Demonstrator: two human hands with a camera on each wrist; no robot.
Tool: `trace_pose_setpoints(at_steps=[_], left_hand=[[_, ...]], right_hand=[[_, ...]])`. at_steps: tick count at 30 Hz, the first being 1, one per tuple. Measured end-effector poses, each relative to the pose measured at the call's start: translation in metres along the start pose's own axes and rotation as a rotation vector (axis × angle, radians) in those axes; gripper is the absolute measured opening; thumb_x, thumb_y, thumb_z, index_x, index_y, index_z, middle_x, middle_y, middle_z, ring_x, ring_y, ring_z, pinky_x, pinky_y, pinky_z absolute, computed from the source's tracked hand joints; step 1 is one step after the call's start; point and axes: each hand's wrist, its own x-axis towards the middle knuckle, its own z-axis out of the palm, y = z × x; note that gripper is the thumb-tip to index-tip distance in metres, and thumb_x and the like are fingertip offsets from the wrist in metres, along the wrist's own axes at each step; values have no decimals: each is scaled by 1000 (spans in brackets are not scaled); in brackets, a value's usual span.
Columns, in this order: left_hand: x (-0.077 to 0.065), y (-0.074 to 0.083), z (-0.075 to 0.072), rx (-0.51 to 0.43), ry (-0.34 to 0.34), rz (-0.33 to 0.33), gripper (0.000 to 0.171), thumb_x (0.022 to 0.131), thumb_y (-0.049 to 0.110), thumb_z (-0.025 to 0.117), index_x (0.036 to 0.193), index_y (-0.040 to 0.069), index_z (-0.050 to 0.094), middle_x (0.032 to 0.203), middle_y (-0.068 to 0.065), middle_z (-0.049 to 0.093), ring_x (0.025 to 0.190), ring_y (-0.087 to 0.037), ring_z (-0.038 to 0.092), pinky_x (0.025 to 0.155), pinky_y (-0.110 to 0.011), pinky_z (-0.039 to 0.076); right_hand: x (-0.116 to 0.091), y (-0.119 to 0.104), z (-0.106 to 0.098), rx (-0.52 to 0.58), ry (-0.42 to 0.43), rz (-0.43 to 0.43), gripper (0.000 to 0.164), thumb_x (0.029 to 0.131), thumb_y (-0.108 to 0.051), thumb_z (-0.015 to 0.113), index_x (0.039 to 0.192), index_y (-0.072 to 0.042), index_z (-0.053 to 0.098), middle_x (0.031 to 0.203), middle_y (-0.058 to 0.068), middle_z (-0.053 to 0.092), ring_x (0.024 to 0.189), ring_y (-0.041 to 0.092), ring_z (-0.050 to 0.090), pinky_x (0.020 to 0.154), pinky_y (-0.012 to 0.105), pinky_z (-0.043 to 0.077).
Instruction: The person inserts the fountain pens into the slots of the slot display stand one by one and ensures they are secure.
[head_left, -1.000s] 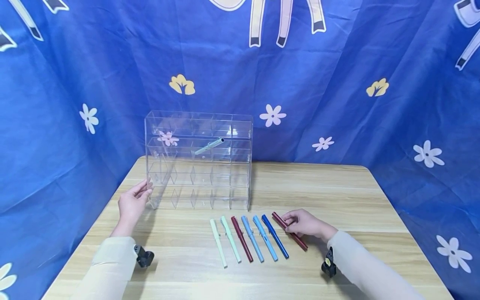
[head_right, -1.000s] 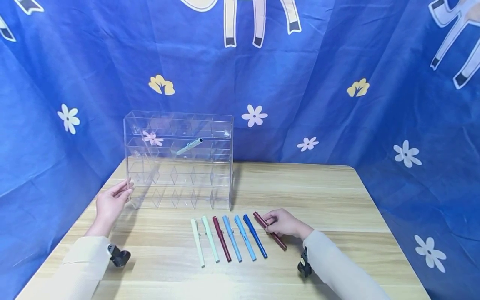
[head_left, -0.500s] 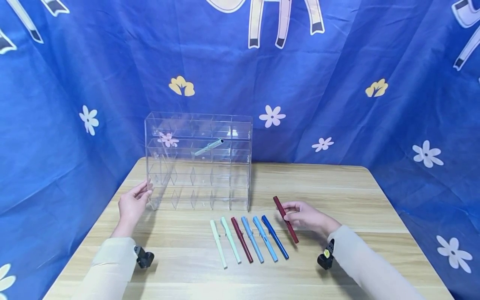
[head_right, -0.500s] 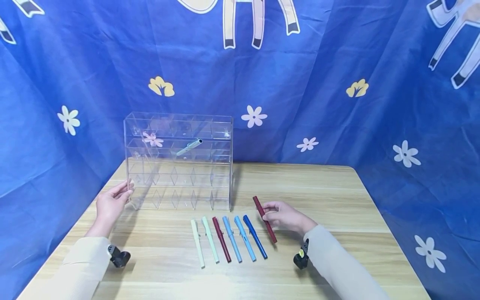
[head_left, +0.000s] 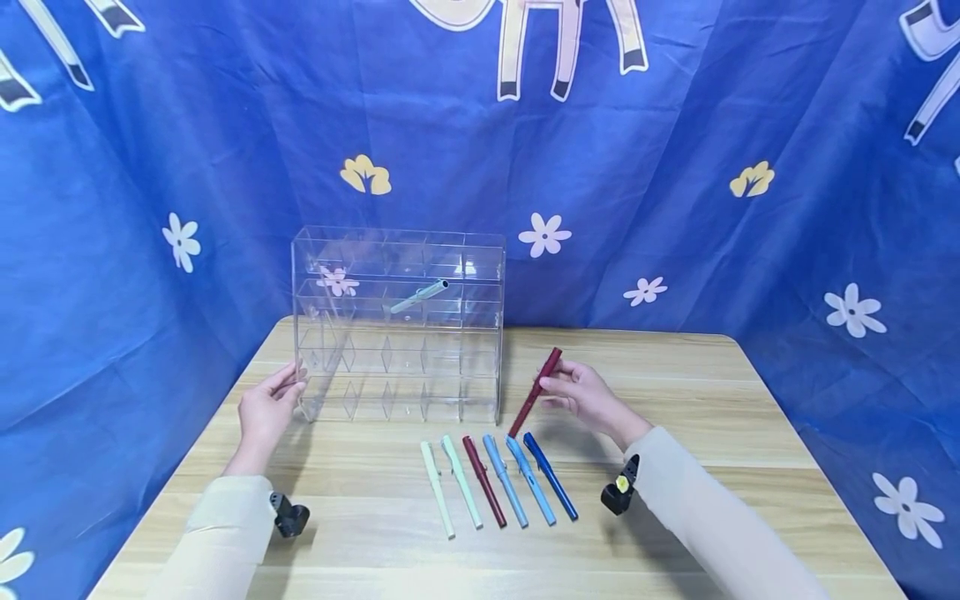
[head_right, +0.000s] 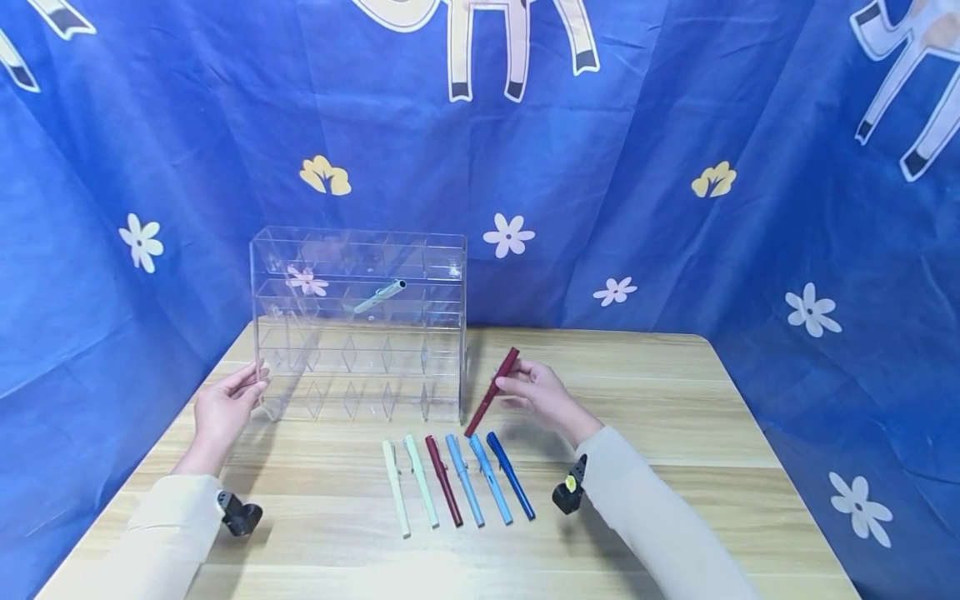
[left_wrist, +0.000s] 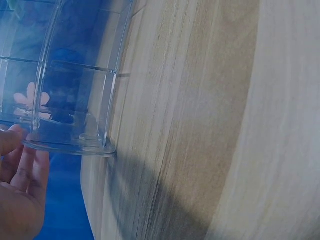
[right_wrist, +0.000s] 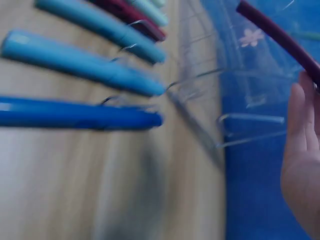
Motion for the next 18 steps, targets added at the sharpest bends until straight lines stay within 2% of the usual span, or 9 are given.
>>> trace_pose_setpoints(at_steps=[7,9,14,18], left_hand=[[-1,1,-1,-1,5,-3,38,90,1,63,128,0,57,116,-21,60,75,21,50,66,-6,49],[-1,2,-1,0,2,4,38,91,1,63,128,0,57,115,-21,61,75,21,50,67,-6,49],[-2,4,-2,-14,-2,18,38,90,0,63,128,-3,56,114,-23,61,75,21,50,65,-4,48],[-3,5,-2,-11,-4,14,38,90,0,63,128,-2,56,115,-23,61,74,21,50,66,-4,48]], right_hand=[[23,-28,26,-28,140,-129,25,92,0,59,114,9,53,94,4,70,87,16,66,74,31,57],[29,-35,32,-47,170,-184,28,91,0,60,116,12,52,96,5,70,87,16,66,75,32,58],[44,-51,46,-133,270,-306,31,89,-2,66,114,11,55,102,11,70,86,16,67,75,33,58],[54,-60,58,-155,340,-420,30,87,-2,69,112,8,57,104,17,69,85,16,67,74,36,59]])
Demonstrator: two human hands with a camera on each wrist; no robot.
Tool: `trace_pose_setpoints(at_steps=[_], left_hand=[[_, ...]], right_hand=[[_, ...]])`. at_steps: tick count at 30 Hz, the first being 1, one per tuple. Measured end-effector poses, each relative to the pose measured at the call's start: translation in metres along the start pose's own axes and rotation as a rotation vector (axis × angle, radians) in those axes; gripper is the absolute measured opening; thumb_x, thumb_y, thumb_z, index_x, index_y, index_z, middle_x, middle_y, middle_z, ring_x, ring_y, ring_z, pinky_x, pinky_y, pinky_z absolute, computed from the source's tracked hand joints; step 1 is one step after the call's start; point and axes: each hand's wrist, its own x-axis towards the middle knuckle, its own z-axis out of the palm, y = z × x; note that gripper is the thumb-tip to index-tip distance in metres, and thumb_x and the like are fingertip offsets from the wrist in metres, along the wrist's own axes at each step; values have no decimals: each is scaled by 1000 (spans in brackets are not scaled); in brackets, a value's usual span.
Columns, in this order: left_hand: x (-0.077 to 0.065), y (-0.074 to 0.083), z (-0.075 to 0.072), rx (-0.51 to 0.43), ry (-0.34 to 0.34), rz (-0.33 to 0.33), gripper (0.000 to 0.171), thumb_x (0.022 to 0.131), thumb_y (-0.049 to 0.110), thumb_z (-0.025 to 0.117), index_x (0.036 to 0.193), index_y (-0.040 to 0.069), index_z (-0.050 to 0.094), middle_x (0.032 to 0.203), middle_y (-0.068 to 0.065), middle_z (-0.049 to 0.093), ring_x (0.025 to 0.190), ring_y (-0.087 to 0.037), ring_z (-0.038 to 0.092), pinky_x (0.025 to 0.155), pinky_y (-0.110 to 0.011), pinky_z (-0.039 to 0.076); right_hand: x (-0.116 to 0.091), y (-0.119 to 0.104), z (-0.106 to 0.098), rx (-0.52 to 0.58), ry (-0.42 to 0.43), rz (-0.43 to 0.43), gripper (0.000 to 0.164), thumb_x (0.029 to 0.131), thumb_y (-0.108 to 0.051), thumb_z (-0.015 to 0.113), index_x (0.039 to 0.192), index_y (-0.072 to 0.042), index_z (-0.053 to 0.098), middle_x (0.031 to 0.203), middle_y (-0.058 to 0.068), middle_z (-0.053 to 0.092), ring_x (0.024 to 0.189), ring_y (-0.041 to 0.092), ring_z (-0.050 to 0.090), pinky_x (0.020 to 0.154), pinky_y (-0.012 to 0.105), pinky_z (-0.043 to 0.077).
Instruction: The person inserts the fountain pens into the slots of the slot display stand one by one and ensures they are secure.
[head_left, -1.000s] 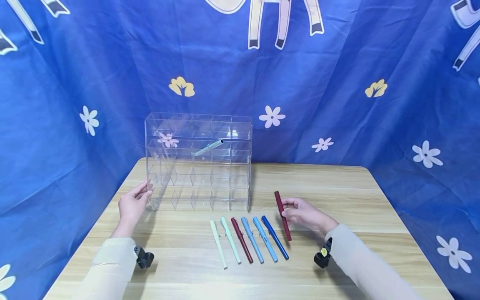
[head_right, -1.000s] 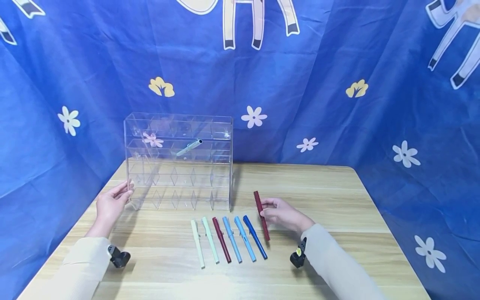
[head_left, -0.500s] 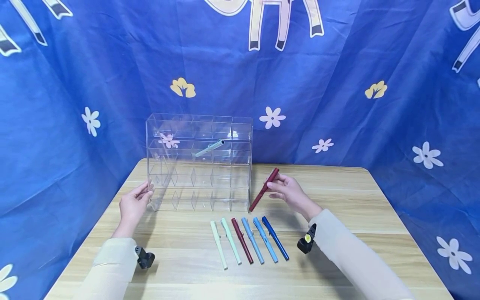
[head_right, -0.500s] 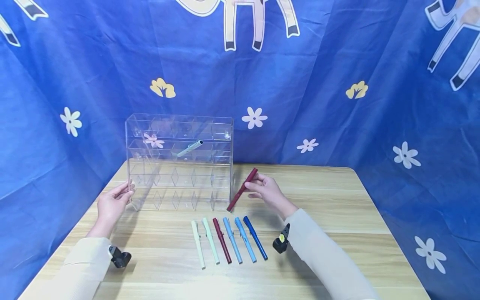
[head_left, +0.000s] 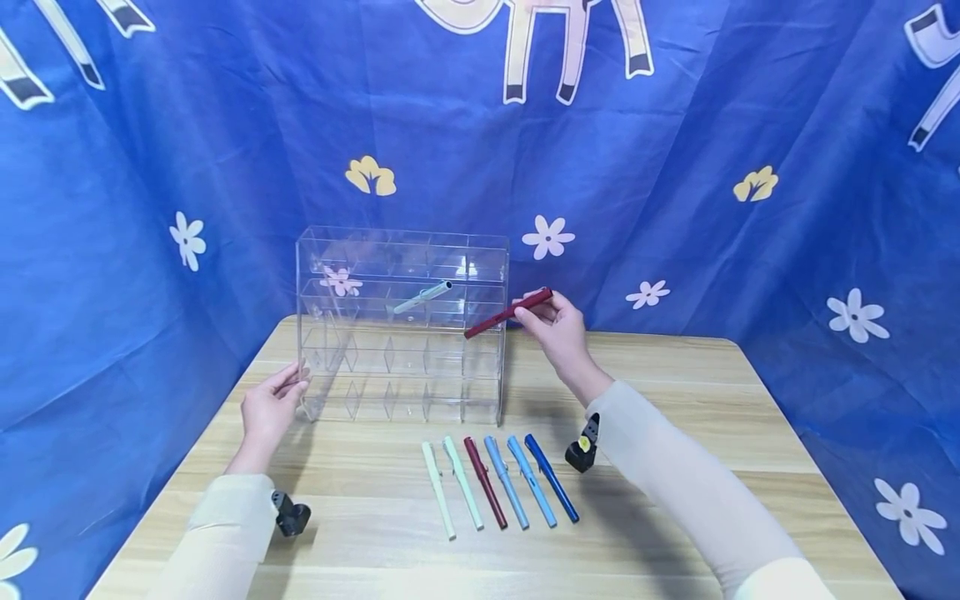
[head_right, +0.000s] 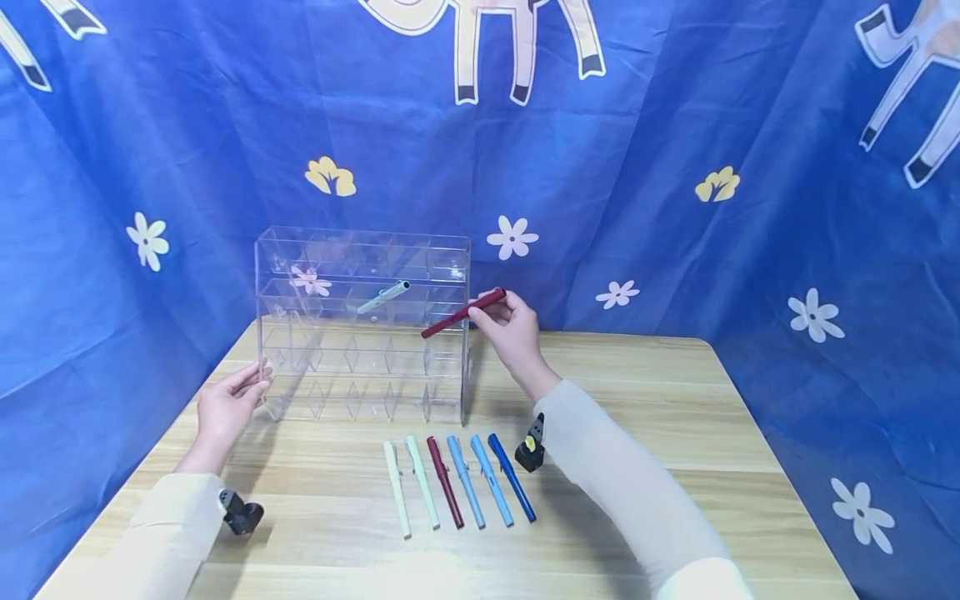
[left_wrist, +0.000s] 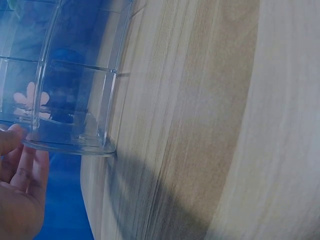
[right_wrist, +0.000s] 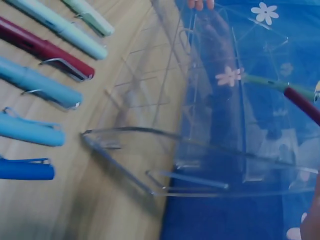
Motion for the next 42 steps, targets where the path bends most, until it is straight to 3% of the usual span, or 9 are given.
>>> trace_pose_setpoints(at_steps=[4,7,15,18,22,29,42], left_hand=[[0,1,-1,35,-10,-16,38,92,3,62,130,1,56,117,-19,61,82,12,57,66,-6,49],[0,1,-2,45,-19,-29,38,93,4,61,131,3,55,118,-17,61,89,3,62,66,-8,50],[1,-2,-2,34,-24,-41,38,94,6,59,131,2,54,119,-17,60,88,4,62,67,-8,51],[1,-2,-3,45,-20,-38,38,94,6,60,131,2,55,119,-17,61,89,2,62,66,-8,51],[0,-1,-2,19,-13,-27,37,93,4,60,129,0,56,117,-19,61,80,15,56,65,-7,50],[-1,1,-2,4,-2,-1,36,91,1,62,127,-3,57,114,-21,62,73,22,48,62,-5,49],[1,-2,-1,43,-6,-25,36,93,5,62,129,1,57,116,-18,62,88,-2,65,64,-8,51]], right_hand=[[6,-5,11,-12,70,-89,26,89,-5,67,110,7,58,103,18,68,83,15,67,75,41,58],[10,-7,18,-5,111,-124,22,92,-6,64,108,7,58,103,19,68,84,17,68,73,37,59],[21,-4,35,-52,148,-178,20,91,-2,63,105,10,57,100,25,64,92,45,63,79,42,57],[24,-5,40,-133,153,-174,19,90,-3,65,104,8,59,99,22,65,92,40,64,79,34,57],[25,-5,44,-274,169,-160,19,87,-5,69,104,2,63,95,16,67,86,26,67,73,26,57],[27,-3,49,-365,135,-153,22,85,-5,71,104,-1,59,92,14,69,84,23,68,73,27,57],[31,-1,58,-518,34,-106,20,90,-17,68,104,-3,65,93,9,71,83,17,67,73,26,55]])
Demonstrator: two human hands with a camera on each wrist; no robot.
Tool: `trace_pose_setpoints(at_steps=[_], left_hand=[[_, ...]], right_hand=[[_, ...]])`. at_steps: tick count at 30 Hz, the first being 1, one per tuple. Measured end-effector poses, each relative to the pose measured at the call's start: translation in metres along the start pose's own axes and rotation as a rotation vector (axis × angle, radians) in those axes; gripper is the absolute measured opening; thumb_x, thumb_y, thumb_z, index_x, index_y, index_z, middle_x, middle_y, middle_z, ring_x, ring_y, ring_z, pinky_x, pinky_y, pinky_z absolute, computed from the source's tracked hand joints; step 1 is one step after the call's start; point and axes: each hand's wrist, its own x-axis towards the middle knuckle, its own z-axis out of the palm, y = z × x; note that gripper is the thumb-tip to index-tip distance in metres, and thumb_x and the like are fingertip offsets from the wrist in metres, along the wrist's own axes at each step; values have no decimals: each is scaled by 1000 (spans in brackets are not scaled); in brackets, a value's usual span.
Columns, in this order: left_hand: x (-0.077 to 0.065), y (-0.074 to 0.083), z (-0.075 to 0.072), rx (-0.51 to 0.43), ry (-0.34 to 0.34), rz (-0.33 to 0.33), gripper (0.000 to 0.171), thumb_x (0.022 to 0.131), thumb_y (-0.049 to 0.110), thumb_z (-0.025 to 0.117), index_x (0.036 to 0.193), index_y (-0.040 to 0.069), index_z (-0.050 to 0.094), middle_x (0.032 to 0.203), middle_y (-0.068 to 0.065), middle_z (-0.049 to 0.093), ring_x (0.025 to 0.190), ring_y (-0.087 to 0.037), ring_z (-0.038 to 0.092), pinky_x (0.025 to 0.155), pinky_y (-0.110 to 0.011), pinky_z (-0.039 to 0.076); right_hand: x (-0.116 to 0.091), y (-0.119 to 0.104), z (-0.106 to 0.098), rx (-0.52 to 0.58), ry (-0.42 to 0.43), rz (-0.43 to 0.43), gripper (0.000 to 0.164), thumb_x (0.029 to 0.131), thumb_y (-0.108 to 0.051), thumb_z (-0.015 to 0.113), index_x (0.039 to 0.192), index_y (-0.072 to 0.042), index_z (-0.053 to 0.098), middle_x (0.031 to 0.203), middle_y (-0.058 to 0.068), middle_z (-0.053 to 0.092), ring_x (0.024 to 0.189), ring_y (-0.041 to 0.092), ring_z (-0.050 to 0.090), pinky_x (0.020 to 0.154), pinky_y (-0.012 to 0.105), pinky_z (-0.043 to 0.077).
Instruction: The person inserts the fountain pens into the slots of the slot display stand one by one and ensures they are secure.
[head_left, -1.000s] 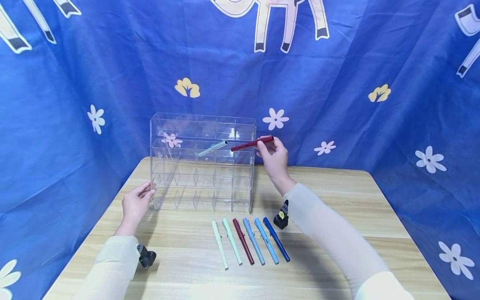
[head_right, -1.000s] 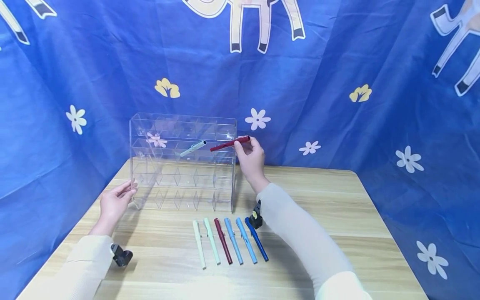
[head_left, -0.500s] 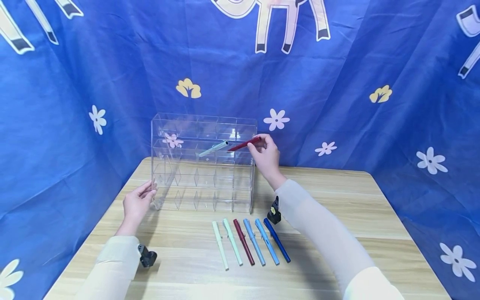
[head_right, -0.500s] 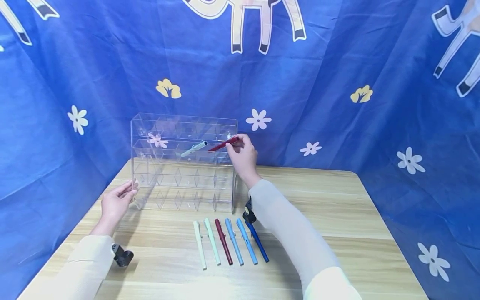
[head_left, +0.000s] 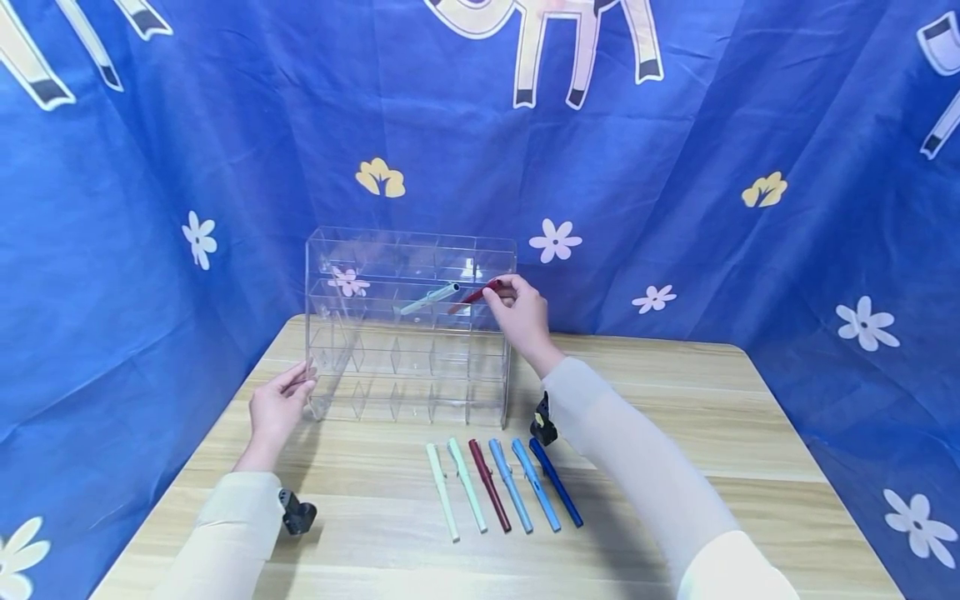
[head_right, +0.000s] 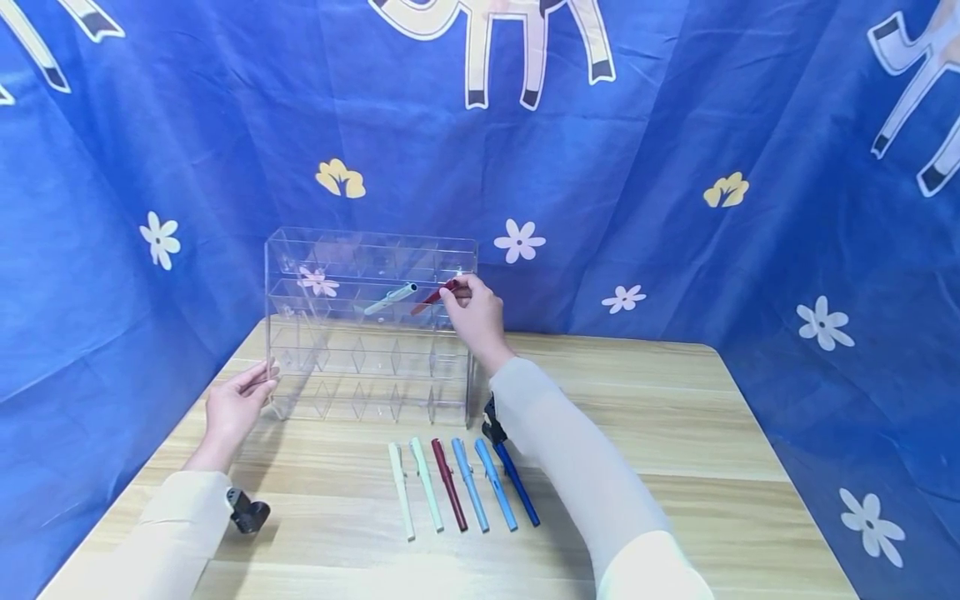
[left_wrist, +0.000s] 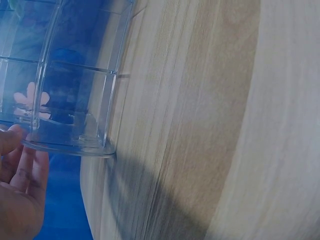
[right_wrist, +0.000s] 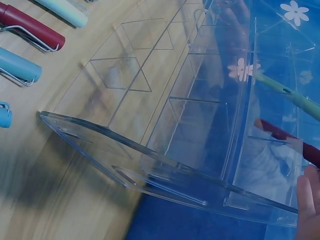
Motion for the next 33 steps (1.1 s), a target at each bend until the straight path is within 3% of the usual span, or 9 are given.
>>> trace_pose_setpoints(at_steps=[10,18,26,33], left_hand=[[-3,2,2,-36,14,25,36,90,-1,63,126,-2,58,113,-21,63,73,20,49,65,-5,49],[-2,0,3,-52,15,21,36,90,-1,63,125,-3,58,113,-21,63,73,21,49,65,-5,49],[-2,0,2,-26,20,18,36,90,1,63,126,-1,59,113,-19,63,75,20,50,65,-6,49],[-1,0,1,-36,22,20,36,90,0,63,126,-2,58,113,-21,63,73,22,48,64,-5,49]], right_hand=[[2,0,1,-110,-61,-9,22,91,-21,67,104,-3,69,91,7,70,80,15,66,75,26,54],[3,-2,-2,-162,-102,24,21,91,-23,66,104,-7,71,91,4,71,80,15,64,77,28,51],[1,-3,-5,-176,-123,57,23,91,-24,66,108,-8,70,87,2,70,73,14,59,65,29,48],[2,-6,-6,-173,-57,55,27,91,-31,67,106,-10,69,84,1,68,71,11,64,64,28,51]])
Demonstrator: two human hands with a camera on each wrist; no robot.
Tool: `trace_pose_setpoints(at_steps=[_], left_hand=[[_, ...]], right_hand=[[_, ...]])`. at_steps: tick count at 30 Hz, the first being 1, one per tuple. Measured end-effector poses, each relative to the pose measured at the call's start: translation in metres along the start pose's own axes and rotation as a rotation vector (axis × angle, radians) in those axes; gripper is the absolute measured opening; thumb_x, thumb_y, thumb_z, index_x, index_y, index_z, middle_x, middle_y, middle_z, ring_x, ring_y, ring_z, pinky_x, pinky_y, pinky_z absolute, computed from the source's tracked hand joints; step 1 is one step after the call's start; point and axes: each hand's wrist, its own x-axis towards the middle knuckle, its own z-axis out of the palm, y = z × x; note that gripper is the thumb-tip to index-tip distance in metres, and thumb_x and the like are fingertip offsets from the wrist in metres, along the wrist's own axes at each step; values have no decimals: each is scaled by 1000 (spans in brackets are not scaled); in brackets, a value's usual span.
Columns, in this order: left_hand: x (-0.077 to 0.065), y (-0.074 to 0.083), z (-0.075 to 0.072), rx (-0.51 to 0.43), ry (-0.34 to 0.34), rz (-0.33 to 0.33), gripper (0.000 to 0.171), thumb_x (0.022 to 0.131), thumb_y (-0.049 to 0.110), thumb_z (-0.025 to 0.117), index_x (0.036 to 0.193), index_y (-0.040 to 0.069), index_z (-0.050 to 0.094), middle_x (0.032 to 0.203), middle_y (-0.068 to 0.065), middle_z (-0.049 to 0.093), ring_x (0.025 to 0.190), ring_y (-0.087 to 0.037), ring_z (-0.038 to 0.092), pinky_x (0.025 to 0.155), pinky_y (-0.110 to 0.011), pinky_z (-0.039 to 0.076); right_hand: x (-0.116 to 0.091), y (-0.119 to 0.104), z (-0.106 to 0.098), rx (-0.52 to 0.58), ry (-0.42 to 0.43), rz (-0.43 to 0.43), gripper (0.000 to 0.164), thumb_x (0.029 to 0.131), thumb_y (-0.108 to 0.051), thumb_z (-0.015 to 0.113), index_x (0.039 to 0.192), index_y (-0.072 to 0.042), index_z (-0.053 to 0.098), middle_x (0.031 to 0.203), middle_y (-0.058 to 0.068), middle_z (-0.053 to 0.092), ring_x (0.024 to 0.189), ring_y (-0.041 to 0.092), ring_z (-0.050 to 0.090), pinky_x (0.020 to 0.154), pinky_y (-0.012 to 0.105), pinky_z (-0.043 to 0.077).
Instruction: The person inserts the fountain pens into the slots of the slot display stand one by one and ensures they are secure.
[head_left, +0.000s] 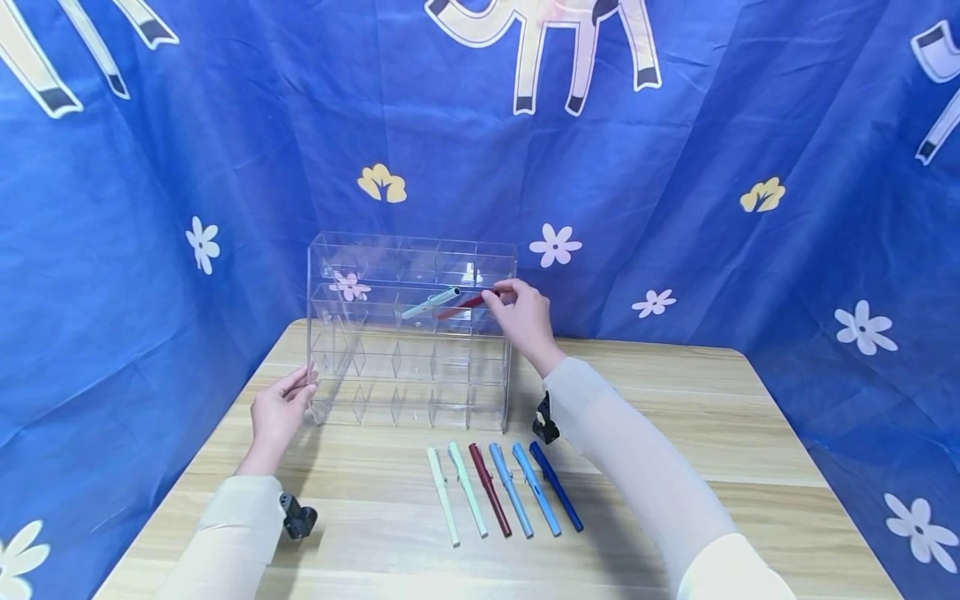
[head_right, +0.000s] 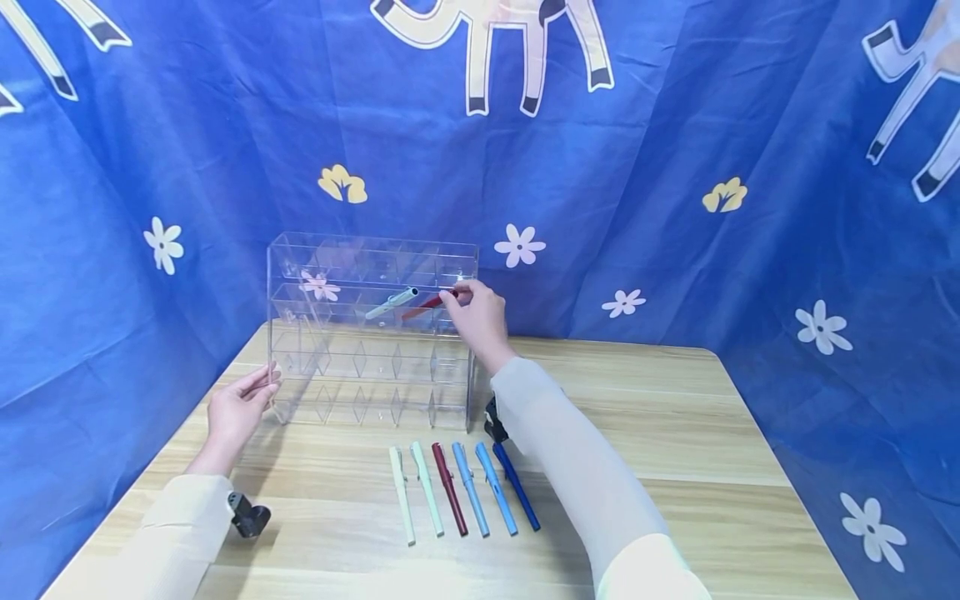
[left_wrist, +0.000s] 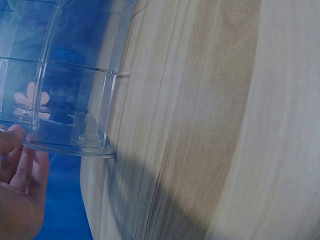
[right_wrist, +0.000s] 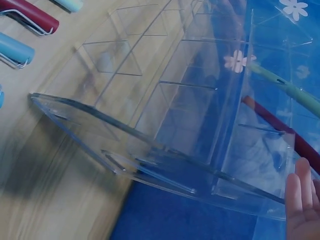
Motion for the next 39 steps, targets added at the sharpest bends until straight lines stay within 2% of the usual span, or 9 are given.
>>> trace_pose_setpoints(at_steps=[5,11,14,18,21,26,30,35,39], left_hand=[[0,0,0,5,-5,-2,36,91,1,63,126,-2,58,114,-20,63,73,22,49,64,-5,49],[0,1,0,1,-7,-2,37,91,1,63,127,-2,58,114,-20,63,73,22,47,64,-5,48],[0,1,0,2,-6,2,36,91,1,63,126,-2,58,114,-20,63,73,22,47,64,-4,48],[-1,1,-1,17,1,10,36,90,1,64,126,-1,58,113,-20,63,72,24,46,63,-4,48],[-1,1,-1,26,2,16,37,90,1,64,126,-1,58,113,-20,63,72,24,45,63,-3,47],[-1,1,-1,23,2,19,37,90,0,64,126,-2,58,113,-20,63,73,24,45,64,-3,47],[-1,1,-1,18,-2,15,37,91,1,63,127,-1,58,113,-20,63,73,23,46,64,-3,47],[-1,1,-1,26,5,17,37,90,1,64,126,-1,58,112,-20,64,73,24,45,64,-3,47],[-1,1,-1,26,-2,14,37,90,2,64,127,-1,58,113,-20,63,73,23,46,63,-3,47]], right_hand=[[0,-2,-1,-5,21,-11,21,92,-30,66,98,-10,68,81,1,67,70,12,63,64,29,51],[0,-1,-3,0,4,-40,13,92,-22,65,99,-11,68,86,1,67,76,14,59,69,28,51],[0,-1,-3,-7,-2,-37,18,92,-23,66,104,-10,68,87,1,66,77,14,59,69,28,50],[0,-3,-2,-4,0,8,27,90,-29,68,108,-9,67,89,1,67,78,12,64,69,28,53],[0,-5,-2,-9,4,24,25,90,-29,68,105,-8,68,87,2,68,78,12,65,70,29,54],[0,-4,-2,-15,0,0,19,90,-22,67,103,-8,69,86,1,68,78,12,63,71,28,52],[1,-3,-3,-11,-7,-11,23,90,-22,68,109,-9,69,87,2,67,77,13,61,69,27,51],[1,-4,-1,22,-10,35,33,89,-27,70,114,-6,66,94,4,70,82,12,66,71,26,55],[1,-5,-1,25,-4,47,27,89,-26,69,108,-7,68,93,5,70,82,12,67,72,28,56]])
